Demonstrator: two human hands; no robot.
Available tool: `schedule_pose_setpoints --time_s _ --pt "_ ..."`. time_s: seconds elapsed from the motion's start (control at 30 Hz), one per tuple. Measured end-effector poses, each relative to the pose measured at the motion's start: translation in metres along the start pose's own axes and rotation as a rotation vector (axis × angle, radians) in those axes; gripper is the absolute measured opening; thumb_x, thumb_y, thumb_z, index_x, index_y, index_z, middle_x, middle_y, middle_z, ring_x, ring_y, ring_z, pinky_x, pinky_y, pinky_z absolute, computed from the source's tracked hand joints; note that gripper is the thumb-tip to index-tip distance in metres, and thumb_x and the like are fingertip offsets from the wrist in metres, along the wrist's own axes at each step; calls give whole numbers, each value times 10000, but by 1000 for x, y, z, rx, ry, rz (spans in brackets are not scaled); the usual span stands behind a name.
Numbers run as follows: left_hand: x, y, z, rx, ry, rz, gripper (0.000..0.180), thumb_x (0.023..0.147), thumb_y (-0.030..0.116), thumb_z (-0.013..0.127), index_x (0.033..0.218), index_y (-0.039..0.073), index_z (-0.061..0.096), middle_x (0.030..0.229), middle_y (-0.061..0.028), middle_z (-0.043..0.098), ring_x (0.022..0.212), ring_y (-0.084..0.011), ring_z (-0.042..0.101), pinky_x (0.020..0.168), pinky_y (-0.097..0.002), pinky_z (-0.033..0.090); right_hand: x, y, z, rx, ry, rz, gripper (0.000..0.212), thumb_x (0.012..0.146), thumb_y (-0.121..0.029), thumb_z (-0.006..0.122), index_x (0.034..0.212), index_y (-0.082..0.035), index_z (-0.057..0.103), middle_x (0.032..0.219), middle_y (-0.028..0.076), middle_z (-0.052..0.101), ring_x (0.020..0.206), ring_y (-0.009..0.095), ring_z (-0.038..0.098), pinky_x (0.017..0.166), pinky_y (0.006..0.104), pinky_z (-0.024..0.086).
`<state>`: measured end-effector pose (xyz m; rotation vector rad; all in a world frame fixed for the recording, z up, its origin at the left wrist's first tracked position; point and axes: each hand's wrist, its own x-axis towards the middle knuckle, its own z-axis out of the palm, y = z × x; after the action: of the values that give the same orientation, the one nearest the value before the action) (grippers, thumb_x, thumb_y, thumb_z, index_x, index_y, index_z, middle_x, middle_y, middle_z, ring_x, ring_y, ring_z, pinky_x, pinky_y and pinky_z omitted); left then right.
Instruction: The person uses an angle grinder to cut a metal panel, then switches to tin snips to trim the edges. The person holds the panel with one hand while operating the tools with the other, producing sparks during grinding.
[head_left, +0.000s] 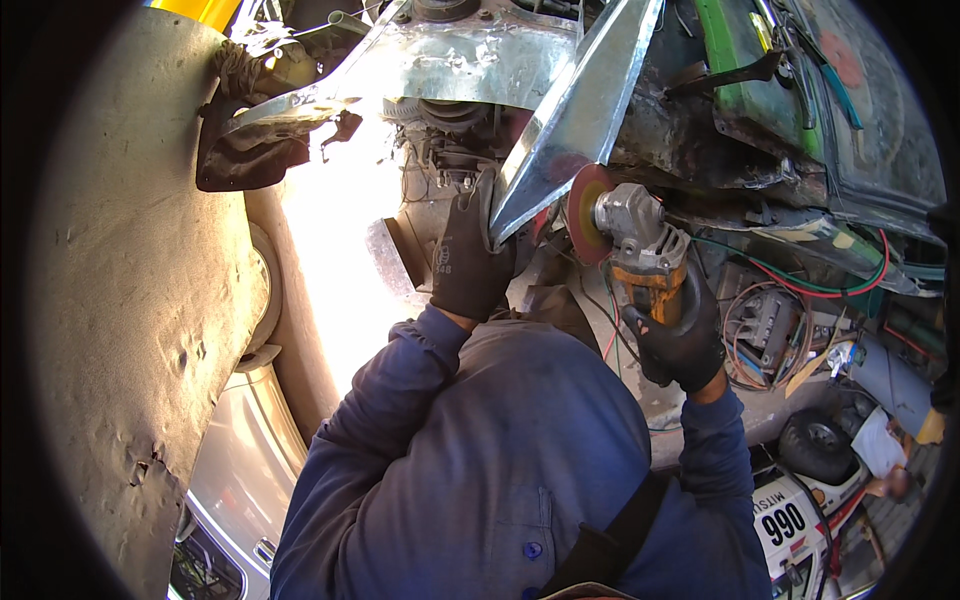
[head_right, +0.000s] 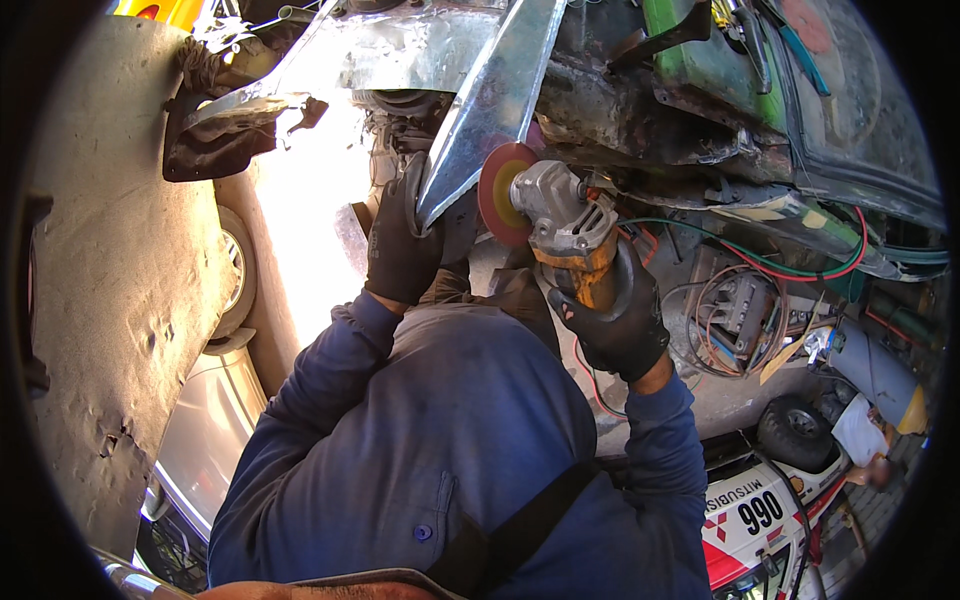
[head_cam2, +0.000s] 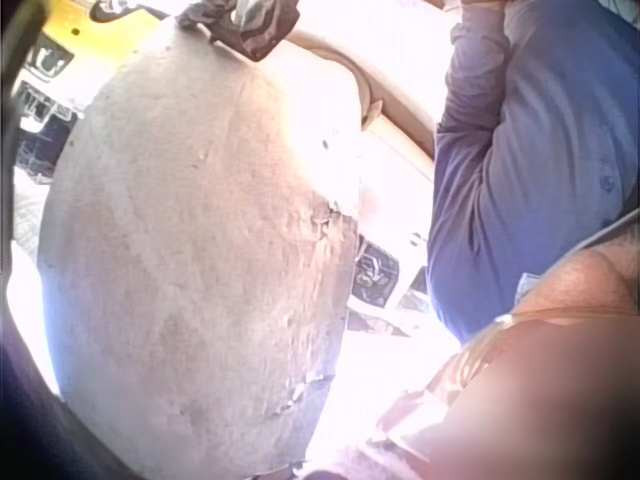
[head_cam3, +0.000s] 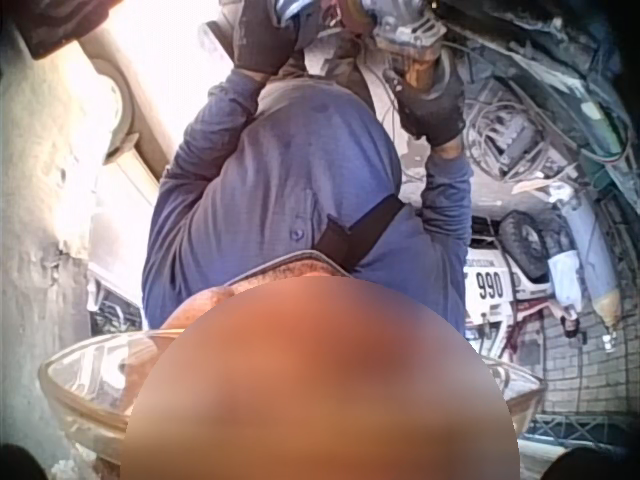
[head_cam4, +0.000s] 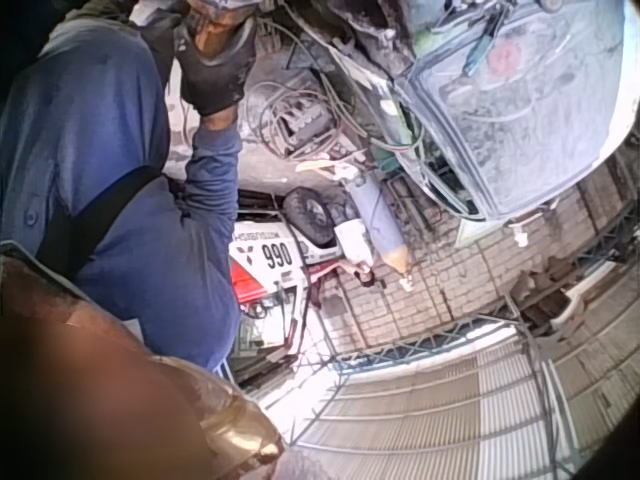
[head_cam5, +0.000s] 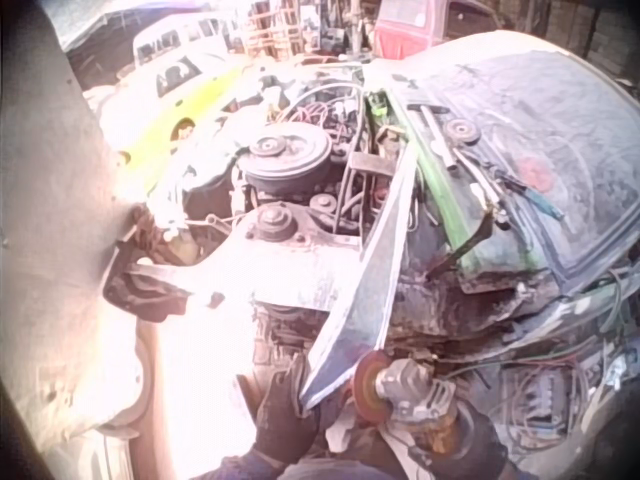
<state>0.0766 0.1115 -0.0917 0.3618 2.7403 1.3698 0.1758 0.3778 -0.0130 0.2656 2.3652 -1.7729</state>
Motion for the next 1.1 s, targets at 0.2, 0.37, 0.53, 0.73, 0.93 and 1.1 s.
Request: schedule_pose_setpoints --time_s 0.2,0.37,0.53,0.73,0.93,1.1 --pt "2 -6 3 24 17 65 705 895 58 697 1558 -6 464 1339 -288 594 1224 -474 609 1027 -501 507 1 3 -1 -34 -5 -8 657 822 -31 780 1426 41 532 1289 163 689 1166 233 684 1022 379 549" --pt "1 -4 3 25 8 50 707 896 63 704 1557 -10 464 1327 -287 600 1221 -469 613 1024 -497 509 1 4 -1 -70 3 -10 651 831 -42 791 1425 35 535 1285 162 692 1163 232 685 1018 377 549" --pt "1 2 1 -10 -5 -15 684 894 1 700 1544 -15 489 1405 -283 610 1317 -459 598 1111 -490 485 0 1 0 -32 6 -40 652 832 -56 806 1422 29 540 1286 159 694 1156 233 687 1018 382 548" --pt "2 2 1 -5 -6 -18 689 890 -2 704 1545 -15 489 1405 -285 612 1321 -459 597 1112 -491 485 2 -2 -2 -68 -1 -23 659 827 -55 813 1423 24 543 1282 154 697 1155 235 688 1022 385 547" --pt "1 1 1 -16 -3 1 690 889 -9 694 1547 -22 483 1418 -290 606 1344 -456 586 1128 -491 477 2 0 0 -22 7 -10 659 826 -47 818 1424 17 547 1285 150 696 1165 230 683 1031 382 540" --pt "1 -1 2 -19 -1 4 692 887 -10 697 1545 -25 483 1420 -289 606 1347 -457 584 1130 -489 476 3 1 0 -20 -7 -8 661 829 -34 814 1430 15 542 1298 145 691 1170 225 680 1031 379 541"
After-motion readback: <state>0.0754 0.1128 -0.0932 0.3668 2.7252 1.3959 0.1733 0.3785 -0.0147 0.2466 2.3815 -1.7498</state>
